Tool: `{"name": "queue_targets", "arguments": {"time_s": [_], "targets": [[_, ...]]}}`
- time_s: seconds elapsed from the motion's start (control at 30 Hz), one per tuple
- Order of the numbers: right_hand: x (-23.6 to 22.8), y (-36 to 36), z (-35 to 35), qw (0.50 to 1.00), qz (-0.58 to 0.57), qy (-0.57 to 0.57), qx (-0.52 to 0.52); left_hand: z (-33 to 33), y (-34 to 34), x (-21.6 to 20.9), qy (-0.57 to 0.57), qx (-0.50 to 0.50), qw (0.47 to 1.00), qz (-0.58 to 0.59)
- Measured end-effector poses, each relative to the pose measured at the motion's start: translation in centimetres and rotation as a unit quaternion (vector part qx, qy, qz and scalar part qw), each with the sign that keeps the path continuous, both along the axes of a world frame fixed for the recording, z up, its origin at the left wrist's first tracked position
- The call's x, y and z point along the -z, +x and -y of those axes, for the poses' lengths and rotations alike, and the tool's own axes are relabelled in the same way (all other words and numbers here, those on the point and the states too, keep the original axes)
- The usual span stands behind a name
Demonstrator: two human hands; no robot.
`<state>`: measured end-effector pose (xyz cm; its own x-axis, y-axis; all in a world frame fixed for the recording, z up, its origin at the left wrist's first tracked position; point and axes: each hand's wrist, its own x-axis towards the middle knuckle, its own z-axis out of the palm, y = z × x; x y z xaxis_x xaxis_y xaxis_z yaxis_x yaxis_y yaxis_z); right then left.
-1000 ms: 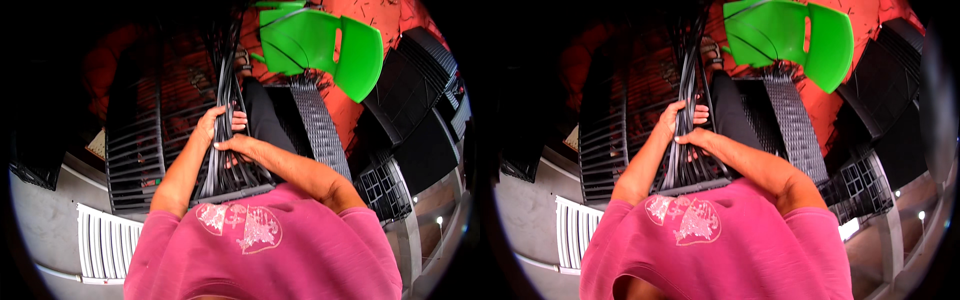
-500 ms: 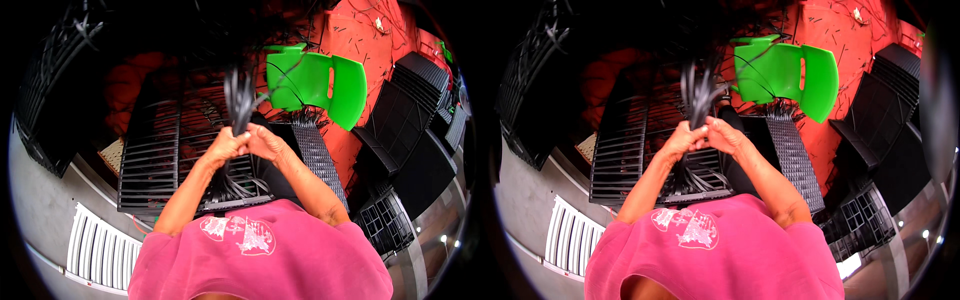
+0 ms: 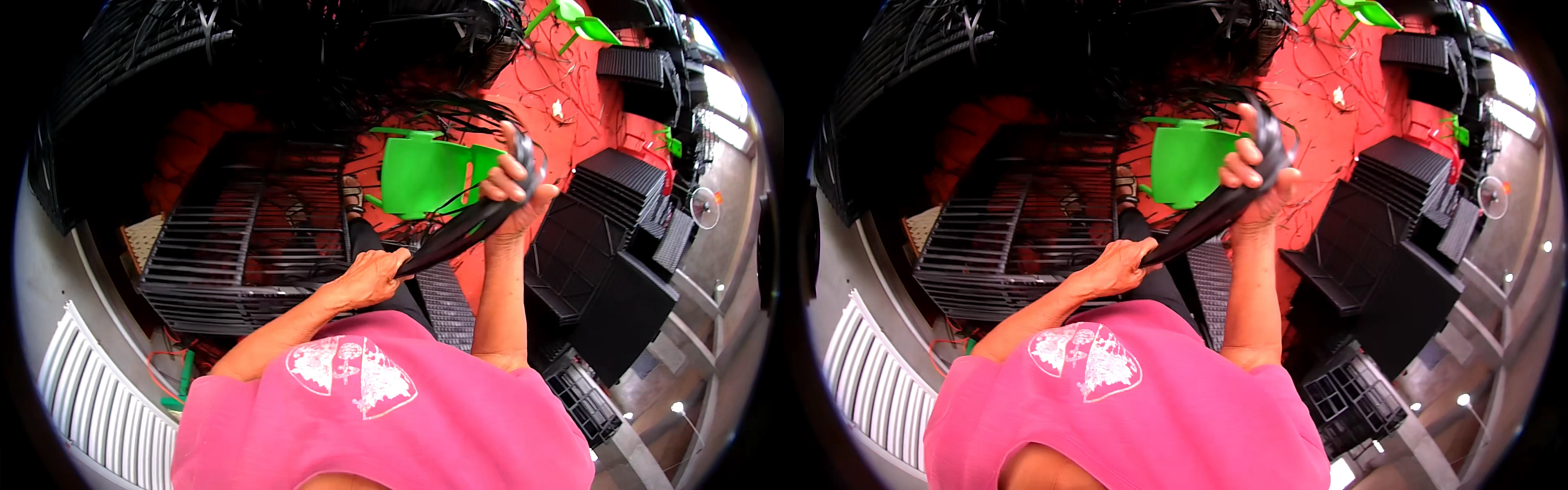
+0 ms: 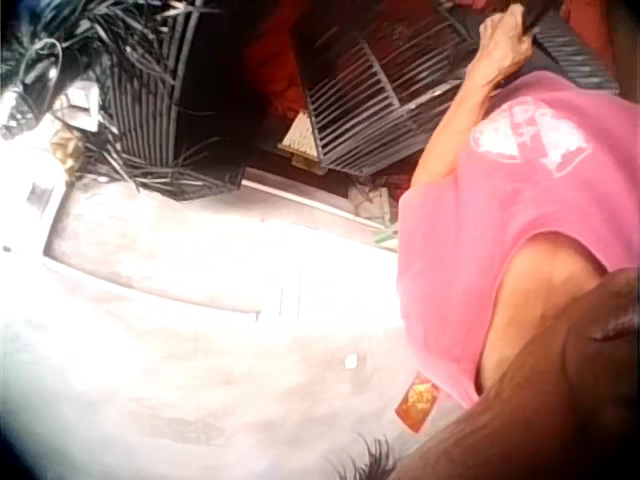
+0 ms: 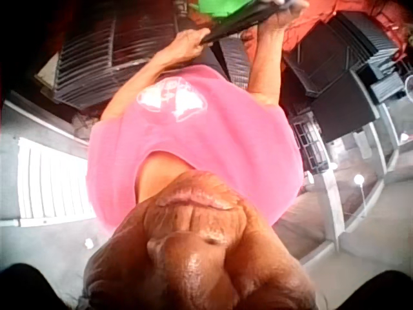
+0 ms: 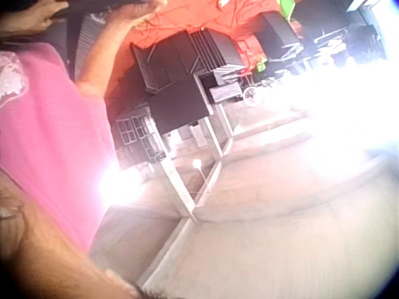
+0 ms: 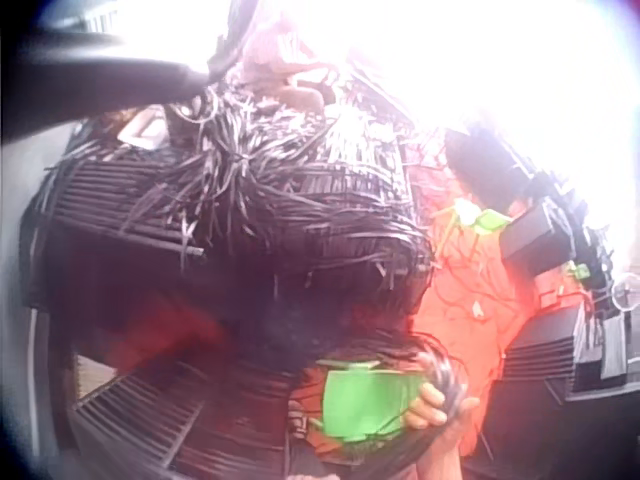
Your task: The person weaves black synthetic strips through the frame of a furniture piece by hand.
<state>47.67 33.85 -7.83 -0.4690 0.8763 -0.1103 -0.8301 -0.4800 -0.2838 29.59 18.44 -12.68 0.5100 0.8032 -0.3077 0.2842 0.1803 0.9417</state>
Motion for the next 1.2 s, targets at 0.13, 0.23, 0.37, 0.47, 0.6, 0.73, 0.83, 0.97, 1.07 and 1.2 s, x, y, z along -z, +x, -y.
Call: {"name": "queue_targets", "arguments": {"time_s": [0.13,0.23,0.37,0.47,0.6,0.73,0.83,0.97,1.07,1.2], "targets": [[-6.4,3.5,-0.9,0.998,0.001,0.056,0.034,1.7,0.8,-1.5,0.012,0.073,0.997,0.001],[-10.6,5.6,-1.9,0.994,0.031,0.07,0.075,2.6,0.9,-2.3,0.037,0.096,0.995,0.019],[-15.7,9.3,-3.7,0.989,0.075,0.091,0.088,3.2,1.3,-3.0,0.042,0.147,0.988,0.011],[-19.4,11.5,-4.5,0.987,0.08,0.103,0.092,3.2,1.3,-3.6,0.037,0.184,0.982,0.001],[-22.4,12.7,-4.7,0.984,0.109,0.096,0.1,3.4,1.4,-3.1,0.038,0.172,0.984,0.03],[-25.0,14.1,-4.6,0.977,0.138,0.109,0.121,3.4,1.6,-2.9,0.052,0.176,0.982,0.045],[-26.6,15.2,-4.6,0.971,0.16,0.135,0.117,3.1,1.5,-3.3,0.04,0.204,0.978,0.019],[-28.3,16.4,-4.3,0.947,0.236,0.174,0.13,3.6,2.2,-2.4,0.071,0.182,0.98,0.043],[-29.0,17.2,-4.1,0.947,0.239,0.17,0.128,3.4,2.3,-2.4,0.083,0.172,0.98,0.05],[-29.0,18.2,-3.9,0.95,0.233,0.17,0.123,3.6,2.4,-2.2,0.108,0.17,0.979,0.041]]}}
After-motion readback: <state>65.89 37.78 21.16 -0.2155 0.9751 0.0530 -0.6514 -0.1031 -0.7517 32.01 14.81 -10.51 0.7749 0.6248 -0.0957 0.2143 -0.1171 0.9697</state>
